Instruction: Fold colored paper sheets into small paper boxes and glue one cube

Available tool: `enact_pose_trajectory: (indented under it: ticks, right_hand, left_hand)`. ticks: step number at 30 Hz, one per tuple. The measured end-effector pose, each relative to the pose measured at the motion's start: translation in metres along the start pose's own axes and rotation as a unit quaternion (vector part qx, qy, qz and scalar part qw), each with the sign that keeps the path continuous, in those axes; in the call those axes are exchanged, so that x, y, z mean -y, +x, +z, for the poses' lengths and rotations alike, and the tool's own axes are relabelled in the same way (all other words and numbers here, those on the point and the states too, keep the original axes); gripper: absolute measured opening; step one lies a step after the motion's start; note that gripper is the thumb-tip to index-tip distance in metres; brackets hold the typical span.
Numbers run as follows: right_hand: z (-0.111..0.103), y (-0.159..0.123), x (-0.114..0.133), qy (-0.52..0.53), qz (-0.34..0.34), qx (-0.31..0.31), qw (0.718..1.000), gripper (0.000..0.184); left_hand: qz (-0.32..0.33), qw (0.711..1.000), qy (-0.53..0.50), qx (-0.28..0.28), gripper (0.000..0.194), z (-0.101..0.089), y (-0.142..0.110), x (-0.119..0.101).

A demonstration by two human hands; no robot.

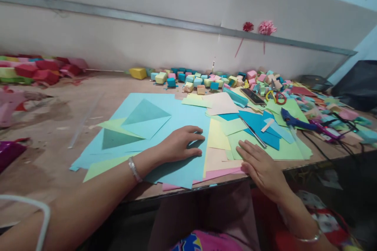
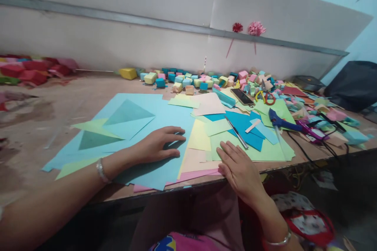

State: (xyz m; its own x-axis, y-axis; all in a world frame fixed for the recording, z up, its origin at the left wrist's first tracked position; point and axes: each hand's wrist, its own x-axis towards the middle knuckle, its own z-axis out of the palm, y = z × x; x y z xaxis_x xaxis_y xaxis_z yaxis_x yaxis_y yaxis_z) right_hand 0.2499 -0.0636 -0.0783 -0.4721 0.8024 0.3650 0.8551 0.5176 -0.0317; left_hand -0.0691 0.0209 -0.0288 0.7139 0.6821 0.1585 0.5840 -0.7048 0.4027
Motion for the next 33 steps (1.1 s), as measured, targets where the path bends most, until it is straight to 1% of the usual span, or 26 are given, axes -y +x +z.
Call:
enact_pose_trajectory:
  ticks: [9, 11, 12, 13, 15, 16, 17, 18, 19, 21, 24, 26, 29, 31, 32, 33]
  right_hand:
    - [0.004, -0.002, -0.001, 0.003, -0.004, -0.030, 1.000, 0.042]
    - [0.004, -0.003, -0.001, 0.006, -0.004, -0.033, 0.999, 0.042]
    - [0.005, -0.003, -0.001, 0.007, -0.004, -0.034, 0.999, 0.043]
    - [0.005, -0.004, -0.002, 0.008, -0.004, -0.035, 0.999, 0.043]
    - [0.005, -0.004, -0.002, 0.009, -0.004, -0.036, 0.999, 0.043]
    - [0.005, -0.003, -0.002, 0.009, -0.005, -0.036, 0.999, 0.043]
    - [0.004, -0.003, -0.002, 0.010, -0.006, -0.037, 0.999, 0.043]
    - [0.004, -0.003, -0.002, 0.010, -0.007, -0.037, 0.999, 0.042]
    - [0.004, -0.002, -0.001, 0.010, -0.008, -0.037, 0.999, 0.042]
    - [0.004, -0.002, -0.001, 0.011, -0.010, -0.037, 0.999, 0.042]
    - [0.001, -0.001, 0.001, 0.010, -0.014, -0.036, 0.999, 0.040]
    - [-0.005, 0.000, 0.002, 0.006, -0.021, -0.041, 0.999, 0.040]
    - [-0.024, 0.012, 0.004, 0.007, -0.036, -0.066, 0.997, 0.039]
    - [-0.039, 0.031, 0.003, 0.036, -0.045, -0.075, 0.995, 0.040]
    - [-0.046, 0.046, 0.002, 0.060, -0.048, -0.079, 0.994, 0.041]
    - [-0.051, 0.063, 0.001, 0.093, -0.051, -0.079, 0.991, 0.040]
  left_hand:
    - [0.012, 1.000, 0.009, 0.004, 0.041, 0.002, -0.003, -0.004]
    - [0.012, 1.000, 0.008, -0.013, 0.038, 0.004, -0.001, -0.002]
    - [0.002, 0.999, 0.013, -0.030, 0.036, 0.004, 0.000, 0.001]
    - [-0.019, 0.998, 0.023, -0.056, 0.035, 0.002, 0.002, 0.005]
    - [-0.098, 0.985, 0.049, -0.135, 0.037, -0.004, 0.004, 0.018]
    - [-0.155, 0.968, 0.059, -0.189, 0.040, -0.010, 0.003, 0.026]
    - [-0.219, 0.942, 0.065, -0.244, 0.046, -0.016, 0.002, 0.036]
    - [-0.258, 0.924, 0.073, -0.274, 0.055, -0.023, 0.000, 0.046]
    - [-0.283, 0.910, 0.078, -0.293, 0.062, -0.029, -0.003, 0.055]
    - [-0.325, 0.885, 0.086, -0.323, 0.071, -0.041, -0.010, 0.074]
    - [-0.364, 0.865, 0.073, -0.338, 0.068, -0.050, -0.017, 0.092]
    - [-0.374, 0.858, 0.060, -0.346, 0.063, -0.052, -0.018, 0.096]
    - [-0.351, 0.861, 0.052, -0.365, 0.052, -0.055, -0.012, 0.090]
    - [-0.317, 0.865, 0.048, -0.387, 0.046, -0.058, -0.007, 0.079]
    - [-0.298, 0.865, 0.040, -0.401, 0.044, -0.059, -0.005, 0.073]
    - [-0.275, 0.860, 0.017, -0.430, 0.043, -0.059, -0.003, 0.067]
